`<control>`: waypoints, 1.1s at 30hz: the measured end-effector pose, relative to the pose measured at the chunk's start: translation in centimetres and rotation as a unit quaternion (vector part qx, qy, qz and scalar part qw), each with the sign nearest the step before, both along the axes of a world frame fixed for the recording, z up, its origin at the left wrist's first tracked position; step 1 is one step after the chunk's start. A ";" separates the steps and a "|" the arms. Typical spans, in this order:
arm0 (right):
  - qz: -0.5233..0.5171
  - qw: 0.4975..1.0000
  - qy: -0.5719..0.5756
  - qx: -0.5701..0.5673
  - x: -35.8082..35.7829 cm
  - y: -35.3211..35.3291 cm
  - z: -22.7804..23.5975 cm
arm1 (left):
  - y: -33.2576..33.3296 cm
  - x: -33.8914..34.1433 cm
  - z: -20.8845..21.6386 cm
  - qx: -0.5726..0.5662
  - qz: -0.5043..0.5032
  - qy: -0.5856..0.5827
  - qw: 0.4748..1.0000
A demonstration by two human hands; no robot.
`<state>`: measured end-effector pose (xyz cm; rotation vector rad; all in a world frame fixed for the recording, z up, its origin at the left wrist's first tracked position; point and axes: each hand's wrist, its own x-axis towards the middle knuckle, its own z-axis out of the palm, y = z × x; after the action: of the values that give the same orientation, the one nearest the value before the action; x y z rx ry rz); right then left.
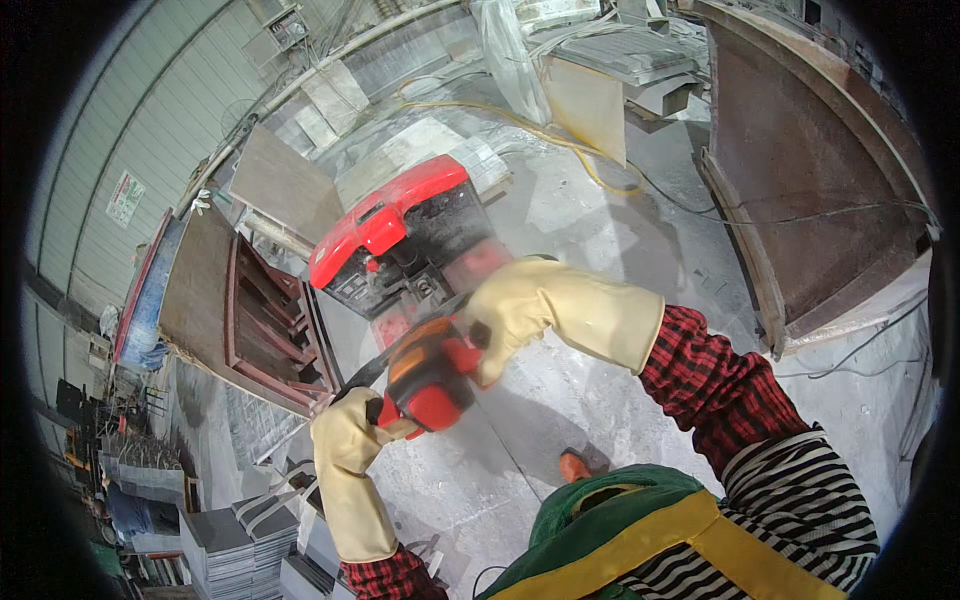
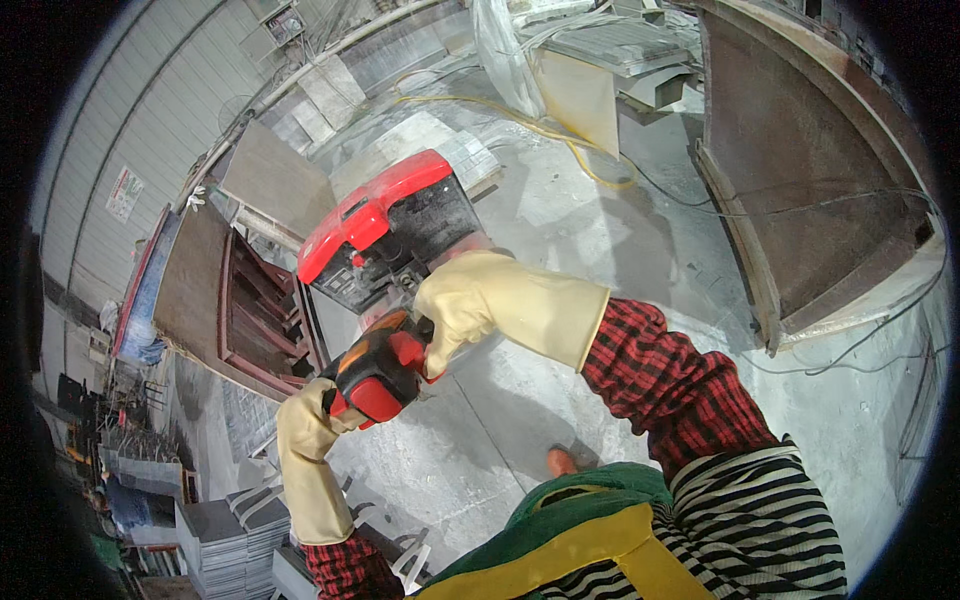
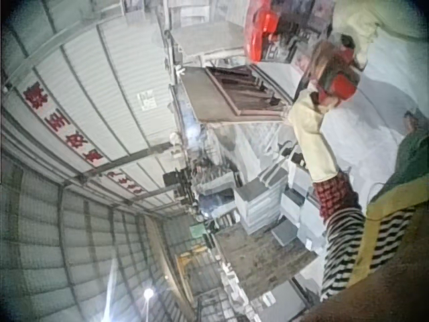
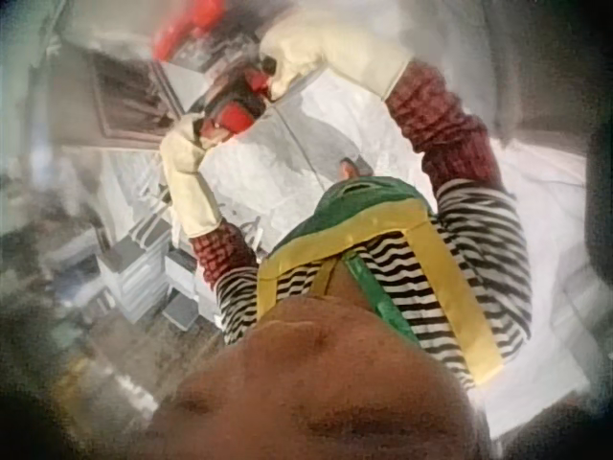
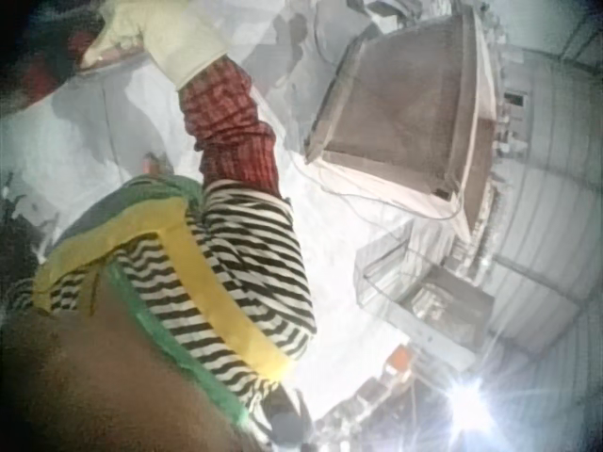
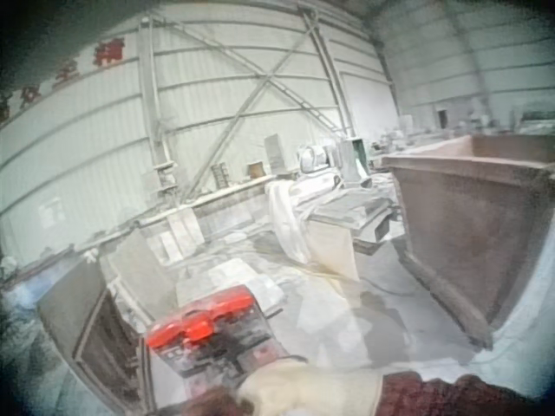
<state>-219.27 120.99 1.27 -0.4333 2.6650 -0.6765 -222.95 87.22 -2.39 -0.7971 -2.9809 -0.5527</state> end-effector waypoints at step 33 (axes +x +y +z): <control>0.041 0.998 -0.048 -0.001 34.0 -2.3 -4.7 | -1.5 36.7 0.3 -0.019 0.044 -0.100 0.994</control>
<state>-185.28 118.72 -3.40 -0.4956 2.5422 -0.6581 -186.23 85.76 -2.05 -0.6441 -3.1992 -0.6077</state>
